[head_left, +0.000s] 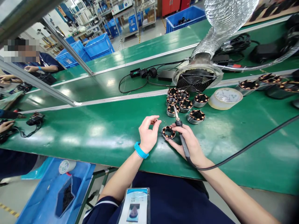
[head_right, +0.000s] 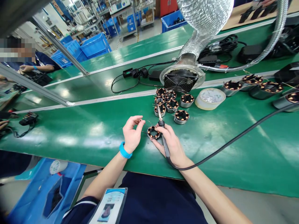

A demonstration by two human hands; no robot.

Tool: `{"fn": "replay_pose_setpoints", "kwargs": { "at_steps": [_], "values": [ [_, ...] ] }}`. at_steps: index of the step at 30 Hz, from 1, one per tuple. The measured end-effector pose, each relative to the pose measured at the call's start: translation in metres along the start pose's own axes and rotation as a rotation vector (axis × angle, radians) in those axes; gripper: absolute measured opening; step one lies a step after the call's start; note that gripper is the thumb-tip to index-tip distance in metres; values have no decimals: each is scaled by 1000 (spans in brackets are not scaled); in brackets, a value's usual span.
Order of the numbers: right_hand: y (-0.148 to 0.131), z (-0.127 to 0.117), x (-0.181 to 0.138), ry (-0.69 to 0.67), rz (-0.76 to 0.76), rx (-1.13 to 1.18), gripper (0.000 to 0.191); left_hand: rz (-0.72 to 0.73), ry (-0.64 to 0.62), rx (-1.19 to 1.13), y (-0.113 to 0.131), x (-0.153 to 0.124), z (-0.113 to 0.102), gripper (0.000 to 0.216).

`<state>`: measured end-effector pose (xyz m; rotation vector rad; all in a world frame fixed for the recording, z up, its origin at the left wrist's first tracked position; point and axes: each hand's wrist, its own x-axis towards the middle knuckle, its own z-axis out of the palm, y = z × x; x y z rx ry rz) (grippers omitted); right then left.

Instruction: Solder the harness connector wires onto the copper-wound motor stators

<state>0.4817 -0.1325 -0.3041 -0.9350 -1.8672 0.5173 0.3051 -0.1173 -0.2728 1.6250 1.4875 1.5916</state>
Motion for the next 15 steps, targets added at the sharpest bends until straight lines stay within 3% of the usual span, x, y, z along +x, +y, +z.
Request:
{"fn": "replay_pose_setpoints", "kwargs": {
  "at_steps": [5, 11, 15],
  "values": [
    [1, 0, 0, 8, -19, 7, 45, -15, -56, 24, 1, -1, -1, 10],
    [5, 3, -1, 30, -27, -27, 47, -11, 64, -27, 5, 0, -5, 13],
    [3, 2, -1, 10, -15, 0, 45, -19, 46, -19, 4, 0, -6, 14]
  ]
}}
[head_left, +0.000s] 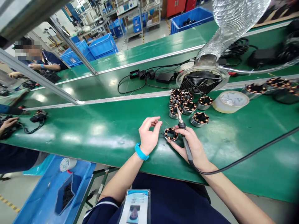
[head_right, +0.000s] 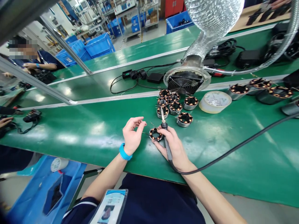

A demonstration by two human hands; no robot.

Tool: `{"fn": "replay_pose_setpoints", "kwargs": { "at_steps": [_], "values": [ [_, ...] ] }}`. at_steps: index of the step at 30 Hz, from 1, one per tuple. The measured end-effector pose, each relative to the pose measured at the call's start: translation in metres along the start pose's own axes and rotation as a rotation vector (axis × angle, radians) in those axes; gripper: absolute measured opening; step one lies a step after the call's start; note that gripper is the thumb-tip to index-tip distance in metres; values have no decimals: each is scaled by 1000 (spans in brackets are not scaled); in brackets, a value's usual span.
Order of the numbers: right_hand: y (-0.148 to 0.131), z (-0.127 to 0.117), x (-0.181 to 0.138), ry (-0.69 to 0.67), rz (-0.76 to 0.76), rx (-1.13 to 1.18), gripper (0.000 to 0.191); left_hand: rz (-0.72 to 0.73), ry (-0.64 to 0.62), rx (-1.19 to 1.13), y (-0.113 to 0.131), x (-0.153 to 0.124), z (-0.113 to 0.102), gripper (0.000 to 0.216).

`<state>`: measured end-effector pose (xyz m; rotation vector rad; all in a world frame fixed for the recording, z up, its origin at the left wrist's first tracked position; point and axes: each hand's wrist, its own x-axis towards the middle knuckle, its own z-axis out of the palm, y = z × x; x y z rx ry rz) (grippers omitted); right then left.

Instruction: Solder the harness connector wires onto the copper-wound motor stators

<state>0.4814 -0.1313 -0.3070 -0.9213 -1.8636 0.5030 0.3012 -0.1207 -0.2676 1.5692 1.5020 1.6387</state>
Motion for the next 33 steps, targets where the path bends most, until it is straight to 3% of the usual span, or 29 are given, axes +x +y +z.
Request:
{"fn": "replay_pose_setpoints", "kwargs": {
  "at_steps": [11, 18, 24, 29, 33],
  "values": [
    [-1, -2, 0, -6, 15, 15, 45, -31, -49, -2, -2, 0, 2, 17],
    [-2, -2, 1, -9, 17, 0, 43, -140, -161, 5, -7, 0, 2, 18],
    [-3, -2, 1, 2, 1, -2, 44, -191, -137, -14, -2, 3, -5, 22],
    [-1, -2, 1, -14, -5, -6, 45, -360, 13, -211, 1, 19, -3, 25],
    [1, -2, -1, -22, -8, -22, 49, -468, -50, -319, -1, 29, 8, 29]
  ]
}}
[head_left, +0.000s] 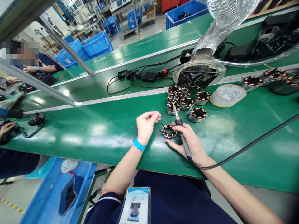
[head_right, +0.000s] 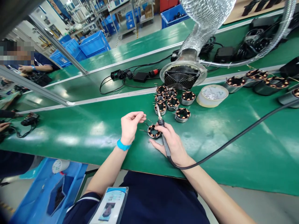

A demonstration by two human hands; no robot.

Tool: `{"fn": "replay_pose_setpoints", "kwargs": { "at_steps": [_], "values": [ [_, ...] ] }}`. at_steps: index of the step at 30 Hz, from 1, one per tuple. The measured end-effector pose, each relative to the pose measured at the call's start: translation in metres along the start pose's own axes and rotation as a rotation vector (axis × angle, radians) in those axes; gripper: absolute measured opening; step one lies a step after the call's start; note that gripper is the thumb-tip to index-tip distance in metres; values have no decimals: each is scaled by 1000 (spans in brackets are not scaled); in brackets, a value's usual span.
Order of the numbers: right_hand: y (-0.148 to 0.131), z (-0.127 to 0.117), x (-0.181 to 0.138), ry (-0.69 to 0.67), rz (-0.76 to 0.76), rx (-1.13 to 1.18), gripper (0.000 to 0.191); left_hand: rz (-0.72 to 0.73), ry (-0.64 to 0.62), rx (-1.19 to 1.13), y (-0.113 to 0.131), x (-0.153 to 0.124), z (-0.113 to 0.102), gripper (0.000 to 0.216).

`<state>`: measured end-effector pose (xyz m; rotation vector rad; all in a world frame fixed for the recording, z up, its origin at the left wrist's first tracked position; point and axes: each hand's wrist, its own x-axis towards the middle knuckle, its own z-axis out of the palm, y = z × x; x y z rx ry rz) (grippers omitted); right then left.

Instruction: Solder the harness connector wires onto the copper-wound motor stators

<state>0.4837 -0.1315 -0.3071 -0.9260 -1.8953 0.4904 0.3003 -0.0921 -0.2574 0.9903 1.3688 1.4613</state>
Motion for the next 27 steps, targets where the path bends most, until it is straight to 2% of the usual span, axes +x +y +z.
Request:
{"fn": "replay_pose_setpoints", "kwargs": {
  "at_steps": [4, 15, 20, 27],
  "values": [
    [0, 0, 0, 0, -2, 2, 49, -43, -85, 28, -3, 0, 5, 32],
    [-2, -1, 2, 7, -7, 1, 46, -58, -149, 68, -1, -5, 6, 27],
    [-3, -1, 3, 4, -15, -7, 47, -41, -66, 35, 1, -1, 5, 27],
    [-3, -1, 2, 7, -7, -18, 46, -45, -102, 23, 0, -3, 7, 25]
  ]
}}
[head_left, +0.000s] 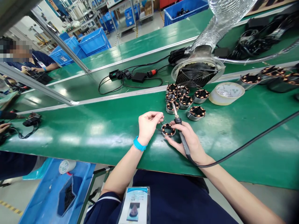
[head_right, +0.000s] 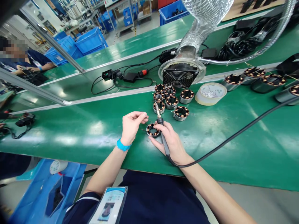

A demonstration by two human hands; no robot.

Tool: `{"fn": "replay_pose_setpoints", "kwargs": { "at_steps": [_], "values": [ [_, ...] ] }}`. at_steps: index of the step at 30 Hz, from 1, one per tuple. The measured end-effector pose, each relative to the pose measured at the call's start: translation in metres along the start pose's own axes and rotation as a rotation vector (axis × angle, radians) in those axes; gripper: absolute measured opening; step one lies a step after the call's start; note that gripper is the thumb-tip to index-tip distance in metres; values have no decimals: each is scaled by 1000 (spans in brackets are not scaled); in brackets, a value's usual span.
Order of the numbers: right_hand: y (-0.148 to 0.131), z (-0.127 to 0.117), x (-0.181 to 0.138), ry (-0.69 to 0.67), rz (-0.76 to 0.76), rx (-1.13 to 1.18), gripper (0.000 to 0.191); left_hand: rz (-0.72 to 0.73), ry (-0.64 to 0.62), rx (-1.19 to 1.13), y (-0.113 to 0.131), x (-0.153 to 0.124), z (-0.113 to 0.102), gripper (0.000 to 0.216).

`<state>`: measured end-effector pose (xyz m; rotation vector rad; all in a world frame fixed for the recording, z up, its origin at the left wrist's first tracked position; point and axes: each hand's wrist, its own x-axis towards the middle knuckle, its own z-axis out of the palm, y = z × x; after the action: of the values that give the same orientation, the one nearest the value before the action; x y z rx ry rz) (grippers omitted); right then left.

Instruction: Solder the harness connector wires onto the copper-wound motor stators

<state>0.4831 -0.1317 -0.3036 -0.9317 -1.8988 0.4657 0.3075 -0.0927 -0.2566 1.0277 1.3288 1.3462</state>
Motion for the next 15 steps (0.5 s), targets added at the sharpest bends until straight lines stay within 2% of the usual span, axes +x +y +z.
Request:
{"fn": "replay_pose_setpoints", "kwargs": {
  "at_steps": [6, 11, 15],
  "values": [
    [1, 1, -1, 0, 1, -2, 46, 3, -29, 42, -4, -2, 4, 25],
    [2, 0, -2, -7, 18, 4, 47, 13, -104, 140, -3, -5, 2, 24],
    [1, 0, -1, -10, 27, -10, 49, 48, -92, 170, -3, -8, 2, 22]
  ]
}}
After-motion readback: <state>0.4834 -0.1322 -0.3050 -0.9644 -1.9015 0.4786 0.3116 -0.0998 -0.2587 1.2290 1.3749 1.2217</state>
